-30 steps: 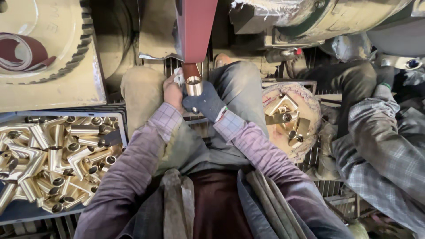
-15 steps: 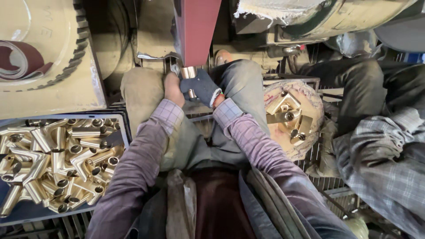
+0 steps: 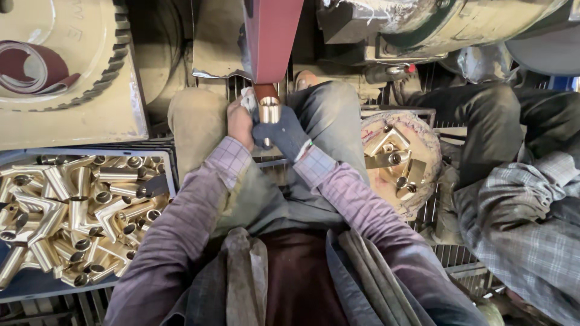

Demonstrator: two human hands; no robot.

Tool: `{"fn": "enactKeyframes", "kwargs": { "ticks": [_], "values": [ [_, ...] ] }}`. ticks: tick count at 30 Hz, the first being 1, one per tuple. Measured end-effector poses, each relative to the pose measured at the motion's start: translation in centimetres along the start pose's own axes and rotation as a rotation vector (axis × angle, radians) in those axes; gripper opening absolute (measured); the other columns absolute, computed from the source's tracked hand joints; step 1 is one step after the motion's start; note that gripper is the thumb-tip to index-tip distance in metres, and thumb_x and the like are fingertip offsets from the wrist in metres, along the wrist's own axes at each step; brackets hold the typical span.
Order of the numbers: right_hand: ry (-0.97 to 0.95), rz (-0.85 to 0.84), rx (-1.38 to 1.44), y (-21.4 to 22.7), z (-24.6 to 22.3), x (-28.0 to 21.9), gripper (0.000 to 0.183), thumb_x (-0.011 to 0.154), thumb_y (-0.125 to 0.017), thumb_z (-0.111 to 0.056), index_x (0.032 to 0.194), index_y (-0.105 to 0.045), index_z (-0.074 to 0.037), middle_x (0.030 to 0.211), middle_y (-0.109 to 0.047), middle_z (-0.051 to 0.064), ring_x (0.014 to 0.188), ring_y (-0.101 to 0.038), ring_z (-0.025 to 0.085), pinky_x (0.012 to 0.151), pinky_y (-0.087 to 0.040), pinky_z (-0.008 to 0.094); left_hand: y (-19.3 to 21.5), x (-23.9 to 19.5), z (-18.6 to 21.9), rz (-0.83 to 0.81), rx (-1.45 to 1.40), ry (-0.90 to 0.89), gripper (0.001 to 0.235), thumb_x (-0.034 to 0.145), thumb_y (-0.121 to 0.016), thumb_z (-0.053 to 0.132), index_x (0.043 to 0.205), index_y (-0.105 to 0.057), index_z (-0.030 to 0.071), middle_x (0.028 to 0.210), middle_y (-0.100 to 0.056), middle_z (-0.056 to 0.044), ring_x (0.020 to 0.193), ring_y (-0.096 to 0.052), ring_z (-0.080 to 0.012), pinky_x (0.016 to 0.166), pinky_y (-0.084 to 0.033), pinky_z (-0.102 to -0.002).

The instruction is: The person polishes metal elbow-shaped parts by holding them against a rotating sanding belt, turning them to reach different surfaces, and then places the finished parts into a container.

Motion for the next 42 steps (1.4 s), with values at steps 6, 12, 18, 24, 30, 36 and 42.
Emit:
{"fn": "enactKeyframes", "kwargs": {
  "ticks": [6, 12, 18, 24, 30, 36, 42],
  "values": [
    [-0.072, 0.05, 0.004, 0.7, 0.5, 3.0, 0.012, 0.077, -0.072, -0.01, 0.08, -0.066, 0.0, 0.065, -0.063, 0.005, 0.054, -0.061, 0.015, 0.048, -0.047, 0.03, 0.9, 2.5, -1.5, -0.09, 0.036, -0.097, 0.024, 0.099, -0.044, 0.011, 0.098, -0.066, 0.001, 0.092, -0.064, -0.003, 0.083, -0.059, -0.0127, 0.074, -0.05, -0.032],
    [-0.103, 0.022, 0.062, 1.5, 2.3, 4.6, 0.014, 0.082, -0.071, -0.015, 0.079, -0.068, -0.001, 0.065, -0.064, 0.006, 0.055, -0.062, 0.015, 0.05, -0.047, 0.029, 3.9, 3.8, -5.8, -0.048, -0.044, -0.051, 0.024, 0.104, -0.044, 0.019, 0.098, -0.063, 0.004, 0.093, -0.059, -0.003, 0.084, -0.054, -0.013, 0.073, -0.049, -0.033],
    [-0.036, 0.009, 0.062, 1.2, 0.4, 3.0, 0.011, 0.081, -0.07, -0.013, 0.082, -0.069, -0.002, 0.07, -0.065, 0.005, 0.059, -0.063, 0.014, 0.053, -0.049, 0.028, 2.4, 3.3, -3.9, -0.124, 0.017, -0.129, 0.024, 0.104, -0.044, 0.019, 0.099, -0.063, 0.006, 0.094, -0.061, -0.002, 0.085, -0.057, -0.0132, 0.076, -0.05, -0.032],
    [0.064, 0.022, 0.066, 0.8, -0.7, -0.6, 0.015, 0.079, -0.073, -0.006, 0.089, -0.063, -0.001, 0.073, -0.064, 0.005, 0.06, -0.06, 0.013, 0.052, -0.046, 0.029, 0.3, 1.1, -3.1, -0.006, -0.079, 0.161, 0.029, 0.1, -0.049, 0.015, 0.114, -0.069, 0.0, 0.102, -0.071, -0.004, 0.092, -0.065, -0.0131, 0.083, -0.051, -0.028],
    [-0.032, 0.092, 0.132, 1.5, 0.2, 1.8, 0.011, 0.078, -0.072, -0.007, 0.081, -0.064, 0.0, 0.066, -0.063, 0.006, 0.055, -0.06, 0.015, 0.049, -0.046, 0.029, -1.6, 1.6, -1.9, -0.175, -0.154, 0.079, 0.027, 0.1, -0.046, 0.014, 0.109, -0.068, 0.001, 0.099, -0.068, -0.005, 0.088, -0.064, -0.0135, 0.079, -0.052, -0.031],
    [-0.066, 0.066, 0.156, 1.8, 1.6, 3.9, 0.013, 0.083, -0.069, -0.011, 0.075, -0.066, -0.002, 0.063, -0.062, 0.006, 0.054, -0.06, 0.015, 0.05, -0.045, 0.029, 1.6, 2.8, -2.5, -0.165, 0.485, -0.262, 0.026, 0.105, -0.046, 0.018, 0.104, -0.066, 0.001, 0.096, -0.066, -0.006, 0.084, -0.062, -0.0166, 0.072, -0.05, -0.034],
    [0.108, -0.036, -0.003, 1.5, 1.0, 3.8, 0.009, 0.089, -0.066, -0.009, 0.083, -0.068, -0.005, 0.071, -0.064, 0.004, 0.059, -0.062, 0.014, 0.053, -0.047, 0.028, 1.5, 4.3, -6.1, -0.05, -0.225, 0.23, 0.026, 0.099, -0.047, 0.022, 0.1, -0.068, 0.005, 0.089, -0.067, -0.006, 0.075, -0.066, -0.0183, 0.067, -0.056, -0.035]
  ]
}}
Point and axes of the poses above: each hand's wrist, its own x-axis towards the middle knuckle, its own y-axis out of the back of the hand, z = x × y, the point moved 9 cm from there along x, towards the middle knuckle
